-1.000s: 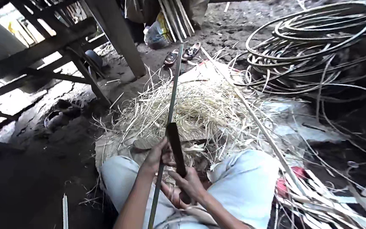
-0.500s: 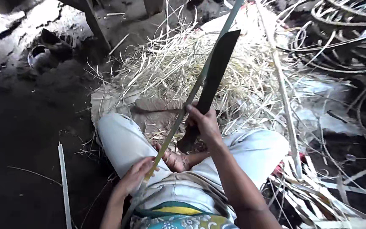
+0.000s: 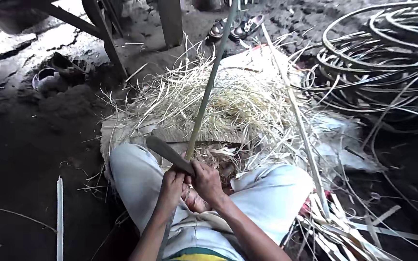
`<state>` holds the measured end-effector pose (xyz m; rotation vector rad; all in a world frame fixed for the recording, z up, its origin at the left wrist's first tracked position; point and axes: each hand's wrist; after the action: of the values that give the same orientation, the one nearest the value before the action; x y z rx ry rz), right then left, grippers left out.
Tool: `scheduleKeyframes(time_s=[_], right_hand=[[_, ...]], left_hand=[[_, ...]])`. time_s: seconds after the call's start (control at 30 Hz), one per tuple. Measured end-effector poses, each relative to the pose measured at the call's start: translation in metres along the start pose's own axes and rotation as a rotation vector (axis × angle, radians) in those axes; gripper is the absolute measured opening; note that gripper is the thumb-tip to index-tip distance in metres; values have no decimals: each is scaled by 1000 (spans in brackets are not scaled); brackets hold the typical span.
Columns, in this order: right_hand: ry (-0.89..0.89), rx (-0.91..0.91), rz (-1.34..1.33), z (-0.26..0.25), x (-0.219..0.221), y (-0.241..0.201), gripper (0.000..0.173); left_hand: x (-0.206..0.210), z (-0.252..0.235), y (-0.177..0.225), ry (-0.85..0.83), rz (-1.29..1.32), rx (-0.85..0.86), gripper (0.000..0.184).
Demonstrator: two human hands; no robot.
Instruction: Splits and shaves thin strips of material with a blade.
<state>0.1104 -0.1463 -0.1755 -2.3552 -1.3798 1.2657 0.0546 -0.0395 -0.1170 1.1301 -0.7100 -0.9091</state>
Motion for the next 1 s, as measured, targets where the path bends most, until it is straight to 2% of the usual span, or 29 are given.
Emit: scheduleKeyframes(time_s=[0.17, 0.23, 0.33, 0.4, 0.5, 0.53, 0.6, 0.73, 0.83, 0.87, 0.9, 0.93, 1.0], right_hand=[[49, -21, 50, -18, 9, 6, 15], [44, 96, 55, -28, 11, 5, 17], [-1, 332, 38, -46, 7, 16, 18], [26, 284, 50, -45, 6, 18, 17], [78, 29, 81, -28, 6, 9, 10], [71, -10, 85, -29, 6, 11, 10], [40, 24, 72, -33, 8, 13, 16], [120, 98, 75, -38, 20, 3, 17], [175, 21, 62, -26, 23, 0, 16], [166, 1, 74, -28, 20, 4, 16], [121, 38, 83, -35, 15, 11, 16], [58, 128, 82, -47, 9, 23, 16], [-49, 390, 89, -82, 1, 51, 23]], left_hand=[[4, -5, 7, 39, -1, 29, 24], [4, -6, 11, 43, 20, 11, 21], [2, 1, 7, -24, 54, -33, 44], [2, 1, 6, -27, 55, -25, 44], [8, -3, 2, 32, -4, 32, 21], [8, -5, 2, 27, -39, 57, 23], [7, -6, 3, 20, -87, 89, 24], [7, -15, 13, 16, -55, 62, 34], [5, -13, 11, 51, -5, 46, 18], [5, -11, 10, 47, -7, 52, 19], [4, -8, 8, 28, -3, 55, 18], [3, -3, 6, -3, -2, 56, 35], [1, 9, 3, -74, -51, 31, 48]])
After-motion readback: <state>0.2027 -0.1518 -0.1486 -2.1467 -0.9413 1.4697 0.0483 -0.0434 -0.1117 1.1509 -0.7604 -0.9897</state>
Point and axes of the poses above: each hand's wrist, its own z-axis away from the middle knuckle, its own x-axis out of the palm, y = z × x, and after that the axes turned 10 degrees about y, right-handed
